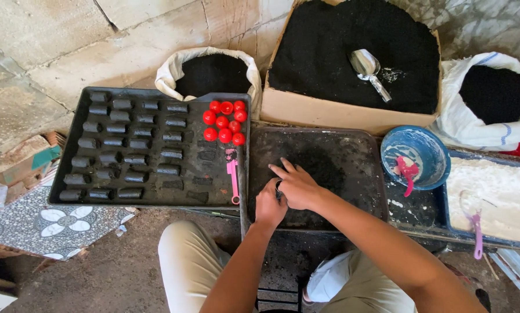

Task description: The person scoops a black granular substance from a tray and packs it into a small cylindrical mold held in the left hand. They repeatedly press the material into the mold using their right hand and a small metal tool to compact it.

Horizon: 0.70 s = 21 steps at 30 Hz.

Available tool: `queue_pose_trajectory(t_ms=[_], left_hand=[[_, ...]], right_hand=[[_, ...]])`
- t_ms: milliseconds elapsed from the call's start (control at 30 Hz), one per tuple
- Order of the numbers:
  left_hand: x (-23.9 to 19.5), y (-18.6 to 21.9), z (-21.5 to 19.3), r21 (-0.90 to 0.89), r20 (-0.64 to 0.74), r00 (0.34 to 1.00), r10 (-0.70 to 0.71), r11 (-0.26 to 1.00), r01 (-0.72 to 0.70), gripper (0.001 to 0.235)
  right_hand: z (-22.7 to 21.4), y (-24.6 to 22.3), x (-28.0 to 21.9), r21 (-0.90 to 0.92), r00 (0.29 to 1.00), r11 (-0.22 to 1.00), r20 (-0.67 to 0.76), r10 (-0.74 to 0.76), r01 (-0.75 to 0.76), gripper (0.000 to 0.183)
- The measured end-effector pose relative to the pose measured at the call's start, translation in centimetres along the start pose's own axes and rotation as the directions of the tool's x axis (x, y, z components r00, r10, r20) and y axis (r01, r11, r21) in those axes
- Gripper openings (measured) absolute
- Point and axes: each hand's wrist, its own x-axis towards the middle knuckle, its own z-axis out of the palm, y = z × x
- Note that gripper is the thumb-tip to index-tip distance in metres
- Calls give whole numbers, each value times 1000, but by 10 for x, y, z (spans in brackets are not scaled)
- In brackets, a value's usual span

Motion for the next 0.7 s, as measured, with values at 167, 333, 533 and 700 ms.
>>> queue_pose_trajectory(t_ms=[167,333,533,700], left_hand=[[2,-3,2,14,-1,1000,10,1000,-10,48],[0,-3,2,-25,14,1000,10,1000,-9,47],[-2,0,-2,9,39,999,-11,1000,11,49],[-2,6,-4,36,40,999,-4,999,3,51]], right_hand=[[-7,2,6,54,998,998,62,13,-17,35],[-24,-3,-3,164,986,982,152,68,-93,38],[-2,1,10,115,978,989,198,67,-91,42],[16,8,24,66,974,993,211,84,-100,43]])
